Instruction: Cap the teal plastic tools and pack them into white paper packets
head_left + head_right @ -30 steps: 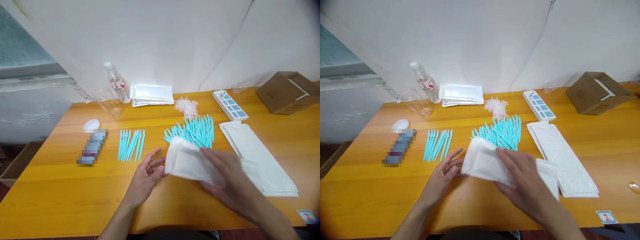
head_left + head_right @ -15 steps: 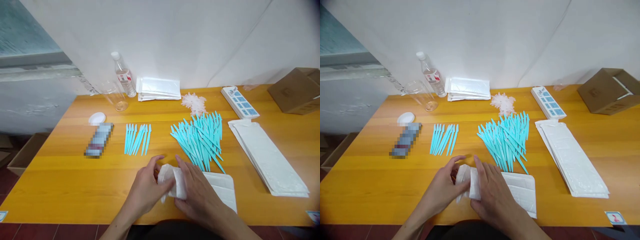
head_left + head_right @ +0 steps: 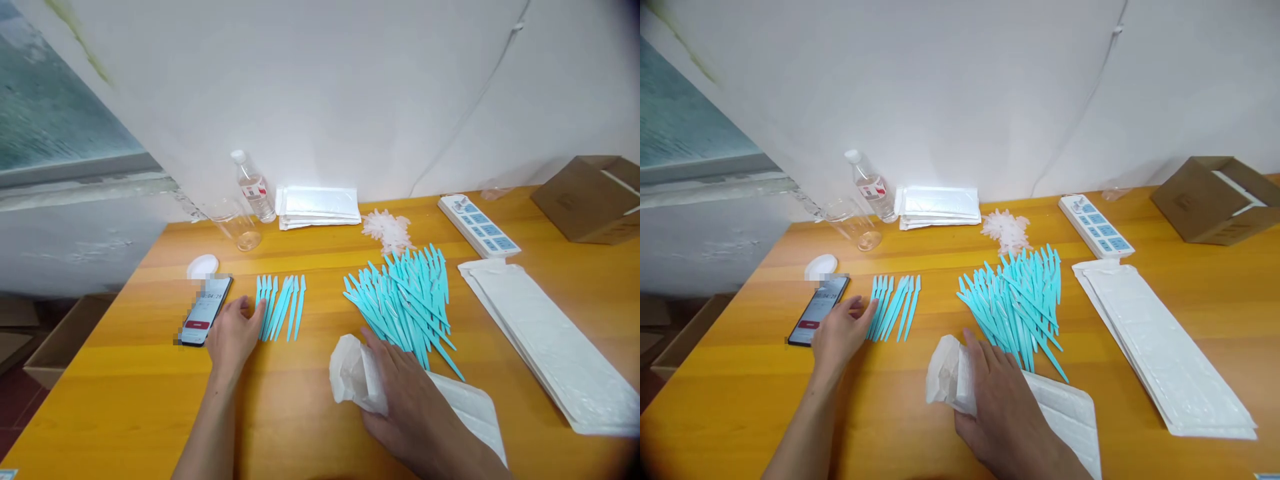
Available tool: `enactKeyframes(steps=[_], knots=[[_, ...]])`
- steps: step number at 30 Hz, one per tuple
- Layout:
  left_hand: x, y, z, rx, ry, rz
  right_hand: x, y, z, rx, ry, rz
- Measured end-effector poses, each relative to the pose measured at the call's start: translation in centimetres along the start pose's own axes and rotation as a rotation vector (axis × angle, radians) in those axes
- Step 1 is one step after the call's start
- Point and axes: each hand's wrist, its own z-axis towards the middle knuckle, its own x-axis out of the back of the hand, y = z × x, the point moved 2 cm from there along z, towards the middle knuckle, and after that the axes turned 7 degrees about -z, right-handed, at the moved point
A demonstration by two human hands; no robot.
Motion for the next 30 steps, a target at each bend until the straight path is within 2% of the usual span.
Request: enactKeyframes(steps=[4, 9, 15, 18, 24, 27, 30], knots=[[0.1, 1.0, 2.0, -0.028, -0.149, 0.148, 0.4, -0.2, 0.6, -0.015, -0.046, 0.019], [0.5, 2.0, 3.7, -0.126, -0.25, 0.256, 1.7, 0.1, 1.1, -0.034, -0.059, 0.053], [0.0, 2.2, 5.0, -0.195, -0.344, 0.193, 2.1, 0.5, 0.8, -0.042, -0.072, 0.139], [-0.2, 1.3, 5.2, -0.176, -0.381, 0.077, 1.9, 0.7, 0.6, -0.015, -0.09, 0.117], [-0.7, -1.1, 4.3, -0.079, -0.398, -0.306, 2.1, 0.9, 1.0, 0.012, -0.089, 0.099], [-0.1, -1.3, 2.8, -0.039, -0.359, -0.446, 2.2, 1.0, 1.2, -0.012, -0.08, 0.097], [1.1, -0.5, -0.3, 0.02, -0.272, -0.851, 2.4, 1.0, 1.2, -0.012, -0.049, 0.106]])
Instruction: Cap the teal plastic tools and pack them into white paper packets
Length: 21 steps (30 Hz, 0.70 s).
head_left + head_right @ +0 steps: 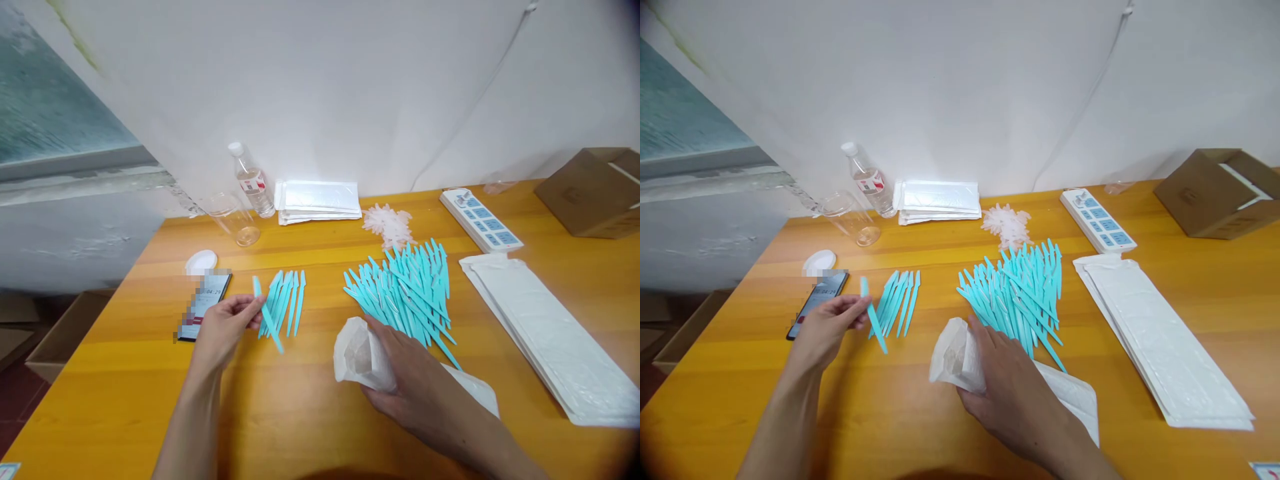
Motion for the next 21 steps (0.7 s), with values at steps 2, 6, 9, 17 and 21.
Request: enactKeyframes(steps=[2, 6, 9, 17, 21], knots=[[-1.4, 0.8, -3.0, -0.058, 0.08, -0.273, 0.1, -0.1, -0.1, 0.011, 0.031, 0.008], [-6.3, 2.0, -9.5, -0.262, 0.131, -0.289, 0.0, -0.3, -0.2, 0.02, 0.115, -0.018], [-9.0, 2.4, -12.5, -0.411, -0.045, -0.083, -0.1, -0.6, -0.6, 0.051, 0.161, -0.036], [-1.7, 0.9, -3.1, -0.29, 0.208, 0.507, -0.3, -0.9, -2.0, 0.111, 0.179, -0.038], [-0.9, 0.1, 2.0, -0.079, 0.09, 0.837, -0.9, -1.0, -1.9, 0.096, 0.117, -0.027]])
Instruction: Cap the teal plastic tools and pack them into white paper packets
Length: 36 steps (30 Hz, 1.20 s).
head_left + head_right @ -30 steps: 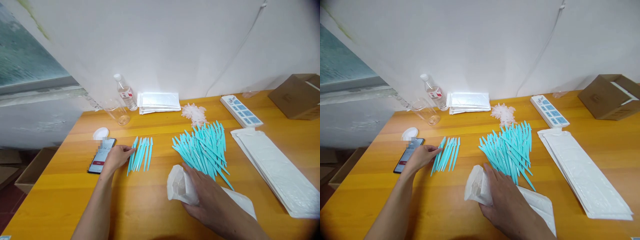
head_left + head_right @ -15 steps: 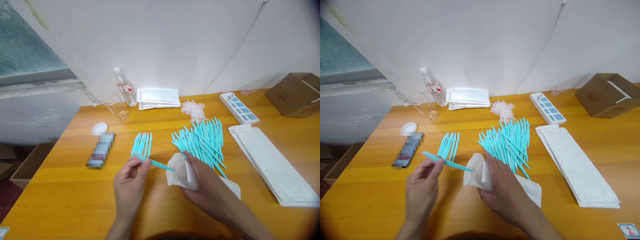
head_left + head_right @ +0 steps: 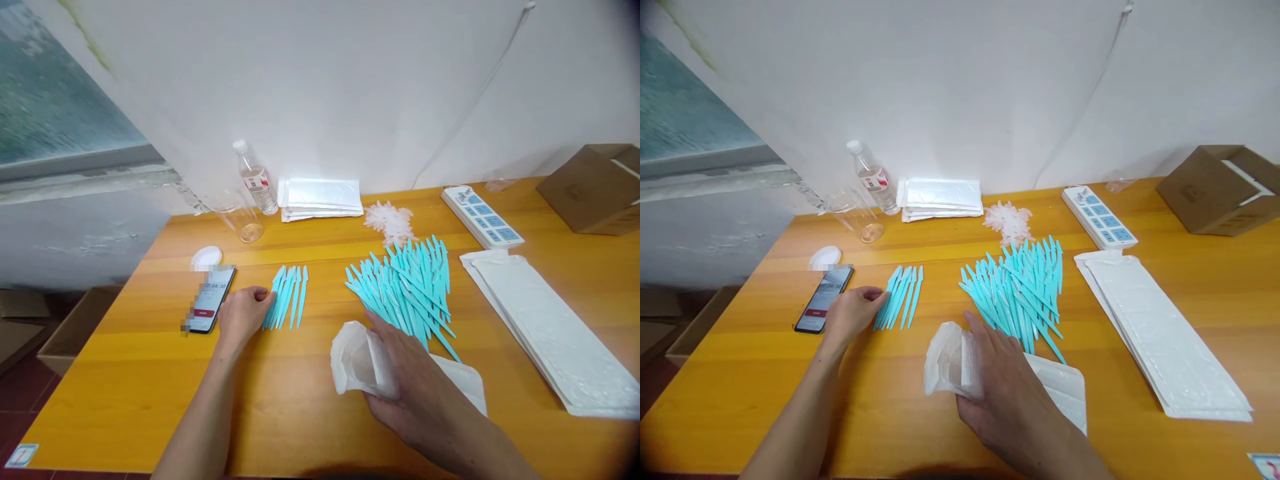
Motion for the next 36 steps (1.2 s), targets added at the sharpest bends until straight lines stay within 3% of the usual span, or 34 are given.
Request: enactKeyframes(steps=[5, 8, 10, 12, 14, 17, 19, 22, 25, 28, 32, 36], knots=[[-0.5, -0.5, 1.2, -0.03, -0.084, -0.115, -0.2, 0.3, 0.5, -0.059, -0.055, 0.008], [0.0, -1.3, 0.2, 0.002, -0.102, -0.363, -0.1, 0.5, 0.9, -0.084, -0.064, 0.01], [0.4, -1.0, -1.7, 0.034, -0.083, -0.654, -0.1, 0.6, 1.2, -0.084, -0.054, 0.009], [0.7, 0.4, -4.6, 0.027, 0.021, -0.957, -0.1, 0.6, 1.4, -0.086, -0.038, 0.005], [0.5, 2.5, -8.0, -0.032, 0.163, -1.119, -0.1, 0.5, 1.6, -0.09, -0.016, -0.001], [-0.8, 5.5, -11.9, -0.204, 0.182, -1.034, 0.0, 0.2, 1.9, -0.083, 0.032, 0.006], [-1.9, 6.2, -12.8, -0.354, 0.137, -0.937, 0.0, 0.1, 2.0, -0.083, 0.047, 0.006], [-3.0, 4.5, -12.0, -0.45, 0.122, -0.738, -0.5, 0.3, 2.0, -0.096, 0.0, -0.011], [-2.8, 1.8, -10.8, -0.495, 0.098, -0.548, -1.2, 0.6, 1.8, -0.102, -0.05, -0.024], [-2.3, 0.8, -11.4, -0.602, -0.053, -0.421, -1.7, 1.2, 1.6, -0.107, -0.061, -0.029], [-3.6, 2.9, -14.0, -0.76, -0.268, -0.251, -0.9, 2.4, 1.2, -0.19, -0.035, 0.021], [-6.6, 6.4, -14.9, -0.703, -0.305, -0.112, 1.3, 3.7, 0.8, -0.356, 0.05, 0.058]])
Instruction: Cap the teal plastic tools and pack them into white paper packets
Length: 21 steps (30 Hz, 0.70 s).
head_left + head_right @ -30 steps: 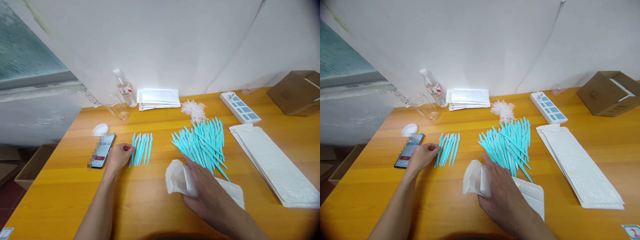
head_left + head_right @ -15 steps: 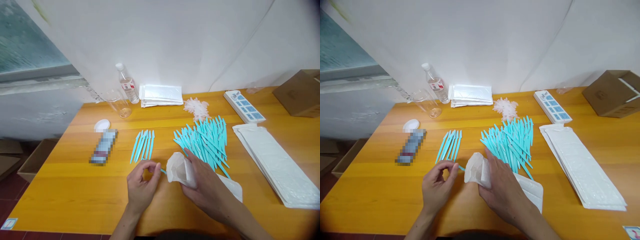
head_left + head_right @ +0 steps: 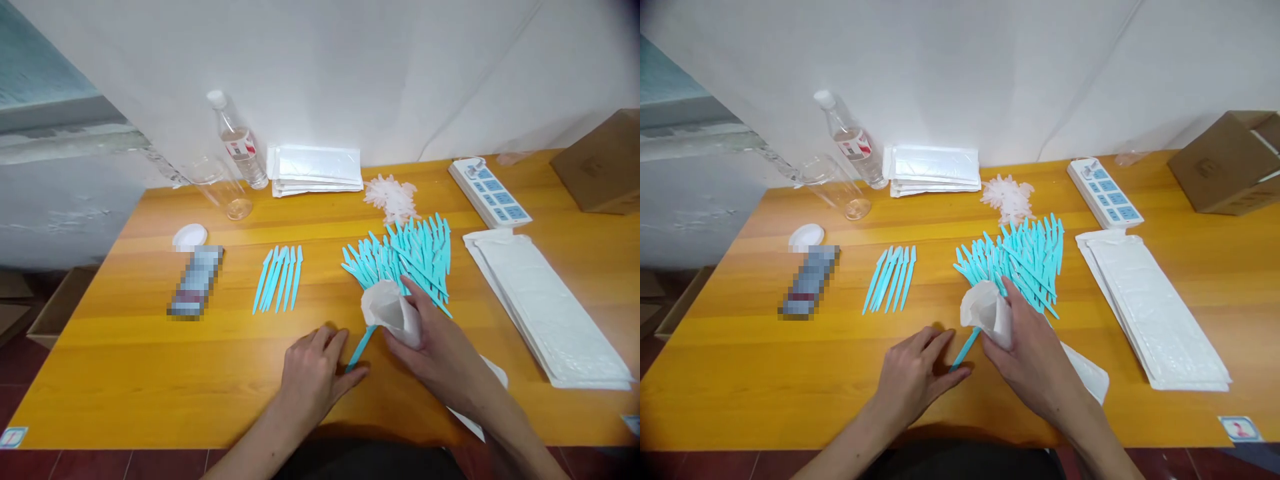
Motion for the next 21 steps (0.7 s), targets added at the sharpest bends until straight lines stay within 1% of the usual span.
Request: enactKeyframes(steps=[2, 4, 6, 8, 9, 10, 11, 12, 13, 14, 15, 16, 17, 19, 21], knots=[[-0.7, 0.3, 1.3, 0.071, -0.034, 0.018, 1.0, 0.4, -0.1, -0.041, 0.017, 0.007], [-0.4, -0.2, 2.1, 0.152, -0.093, -0.019, 1.6, 0.6, -0.4, -0.035, -0.002, -0.008], [0.9, -1.0, 2.2, 0.237, -0.138, -0.138, 1.6, 0.7, -0.6, 0.013, -0.043, -0.031], [2.7, -1.7, 1.6, 0.313, -0.133, -0.378, 1.4, 0.5, -0.7, 0.069, -0.075, -0.049], [3.6, -1.8, 1.3, 0.346, -0.082, -0.53, 1.2, 0.3, -0.7, 0.094, -0.083, -0.055], [4.5, -1.8, 1.0, 0.365, 0.014, -0.68, 1.0, 0.1, -0.7, 0.116, -0.086, -0.06], [5.3, -1.6, 0.7, 0.363, 0.148, -0.813, 0.9, -0.2, -0.7, 0.135, -0.084, -0.062], [5.9, -1.1, 0.5, 0.333, 0.308, -0.91, 0.7, -0.6, -0.7, 0.152, -0.078, -0.06], [6.4, -0.5, 0.5, 0.277, 0.467, -0.956, 0.7, -1.1, -0.8, 0.165, -0.067, -0.055], [6.5, 0.3, 0.5, 0.202, 0.598, -0.953, 0.7, -1.6, -0.8, 0.174, -0.053, -0.042], [6.5, 1.1, 0.7, 0.125, 0.685, -0.919, 0.7, -2.0, -1.0, 0.179, -0.037, -0.023], [6.2, 2.0, 0.8, 0.061, 0.72, -0.863, 0.8, -2.5, -1.2, 0.179, -0.022, -0.001], [5.9, 2.8, 1.0, 0.012, 0.707, -0.792, 0.9, -2.8, -1.4, 0.178, -0.007, 0.022], [5.3, 3.9, 1.0, -0.046, 0.607, -0.652, 1.2, -3.4, -2.0, 0.177, 0.017, 0.065], [5.4, 4.4, 0.3, -0.09, 0.528, -0.56, 1.4, -3.7, -2.7, 0.178, 0.041, 0.095]])
